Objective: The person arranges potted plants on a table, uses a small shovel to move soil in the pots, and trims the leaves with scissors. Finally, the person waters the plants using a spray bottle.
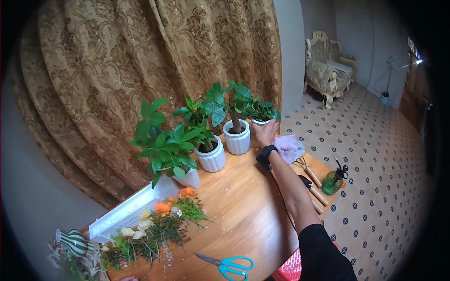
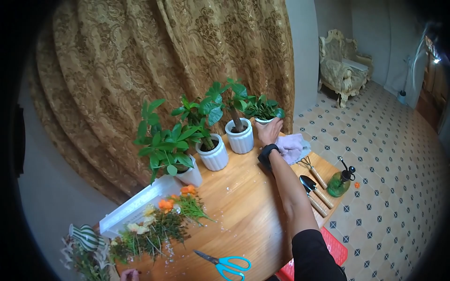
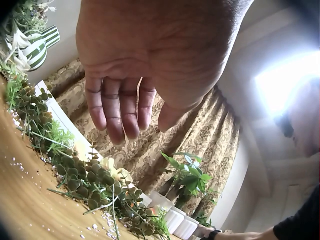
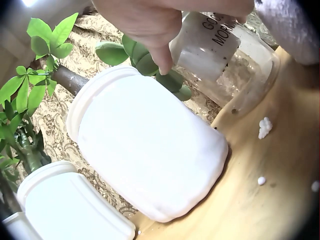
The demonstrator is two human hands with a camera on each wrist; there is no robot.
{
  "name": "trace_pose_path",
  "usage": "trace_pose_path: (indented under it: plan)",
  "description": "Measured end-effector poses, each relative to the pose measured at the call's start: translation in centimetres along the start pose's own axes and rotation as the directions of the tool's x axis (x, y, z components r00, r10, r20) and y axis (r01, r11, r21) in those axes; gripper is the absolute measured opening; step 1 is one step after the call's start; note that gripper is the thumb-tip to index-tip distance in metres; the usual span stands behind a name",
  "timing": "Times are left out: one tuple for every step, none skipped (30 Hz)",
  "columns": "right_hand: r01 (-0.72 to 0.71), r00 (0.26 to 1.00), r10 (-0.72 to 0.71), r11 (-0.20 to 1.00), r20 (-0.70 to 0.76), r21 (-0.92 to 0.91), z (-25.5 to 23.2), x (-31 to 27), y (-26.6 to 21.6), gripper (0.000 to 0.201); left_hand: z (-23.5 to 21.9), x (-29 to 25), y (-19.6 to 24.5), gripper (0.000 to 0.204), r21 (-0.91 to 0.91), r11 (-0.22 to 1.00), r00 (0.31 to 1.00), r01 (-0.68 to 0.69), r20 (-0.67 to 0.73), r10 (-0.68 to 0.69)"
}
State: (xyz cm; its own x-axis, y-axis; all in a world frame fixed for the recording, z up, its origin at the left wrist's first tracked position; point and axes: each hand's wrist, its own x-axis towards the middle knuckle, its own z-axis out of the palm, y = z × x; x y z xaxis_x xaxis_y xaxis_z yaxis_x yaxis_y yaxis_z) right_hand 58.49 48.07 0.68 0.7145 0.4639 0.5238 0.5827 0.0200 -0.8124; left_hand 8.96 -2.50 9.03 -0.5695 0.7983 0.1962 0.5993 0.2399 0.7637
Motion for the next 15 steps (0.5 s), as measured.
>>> trace_pose_path:
  plan:
    - [0.009, 1.0, -0.01, 1.0, 0.016, 0.01, -0.18, 0.04, 0.11, 0.089, -0.17, -0.06, -0.3, 0.017, 0.024, 0.999, 1.0, -0.023, 0.001, 0.023]
    - [0.012, 1.0, -0.012, 1.0, 0.013, 0.013, -0.38, 0.15, 0.18, 0.089, -0.28, -0.1, -0.47, 0.017, 0.047, 0.998, 0.999, -0.048, 0.002, 0.047]
    - [-0.004, 0.999, 0.003, 1.0, 0.046, 0.006, -0.53, 0.29, 0.15, 0.088, -0.33, -0.13, -0.49, 0.017, 0.044, 0.998, 0.999, -0.051, -0.002, 0.051]
    - [-0.018, 0.997, 0.018, 1.0, 0.079, 0.0, -0.54, 0.37, 0.08, 0.087, -0.34, -0.16, -0.49, 0.017, 0.036, 0.999, 0.999, -0.04, -0.007, 0.041]
    - [-0.016, 0.997, 0.016, 1.0, 0.076, 0.005, -0.52, 0.31, 0.05, 0.087, -0.33, -0.19, -0.46, 0.017, 0.028, 0.999, 0.999, -0.03, -0.012, 0.03]
    - [-0.007, 0.998, 0.006, 1.0, 0.058, 0.006, -0.51, 0.17, 0.1, 0.087, -0.36, -0.21, -0.4, 0.017, 0.026, 0.999, 0.999, -0.033, -0.015, 0.033]
    - [0.002, 0.999, -0.002, 1.0, 0.039, 0.007, -0.44, 0.06, 0.14, 0.086, -0.39, -0.24, -0.33, 0.017, 0.03, 0.999, 1.0, -0.024, -0.015, 0.024]
    - [0.011, 1.0, -0.012, 1.0, 0.029, 0.006, -0.41, -0.03, 0.1, 0.086, -0.44, -0.3, -0.26, 0.017, 0.035, 0.999, 1.0, -0.014, -0.014, 0.015]
    - [0.012, 1.0, -0.012, 1.0, 0.028, 0.009, -0.32, -0.12, 0.13, 0.086, -0.49, -0.37, -0.13, 0.017, 0.035, 0.999, 1.0, -0.015, -0.016, 0.016]
    - [-0.019, 0.998, 0.019, 1.0, 0.057, -0.003, -0.23, -0.2, 0.18, 0.091, -0.54, -0.45, 0.03, 0.017, 0.045, 0.999, 1.0, -0.026, -0.016, 0.027]
    - [-0.047, 0.995, 0.049, 0.999, 0.085, -0.016, -0.12, -0.23, 0.16, 0.096, -0.57, -0.48, 0.13, 0.017, 0.054, 0.998, 0.999, -0.038, -0.016, 0.039]
    - [-0.045, 0.995, 0.046, 0.999, 0.084, -0.012, 0.02, -0.23, 0.16, 0.096, -0.6, -0.5, 0.01, 0.017, 0.052, 0.998, 0.999, -0.038, -0.021, 0.039]
    - [-0.05, 0.995, 0.052, 0.999, 0.082, -0.021, 0.14, -0.23, 0.15, 0.095, -0.66, -0.55, -0.23, 0.017, 0.047, 0.998, 0.999, -0.045, -0.022, 0.046]
    - [-0.056, 0.995, 0.058, 0.998, 0.08, -0.031, 0.23, -0.25, 0.14, 0.095, -0.73, -0.62, -0.36, 0.017, 0.043, 0.998, 0.998, -0.052, -0.023, 0.053]
    - [-0.054, 0.995, 0.056, 0.998, 0.081, -0.029, 0.23, -0.31, 0.14, 0.095, -0.83, -0.72, -0.24, 0.017, 0.041, 0.998, 0.998, -0.052, -0.025, 0.053]
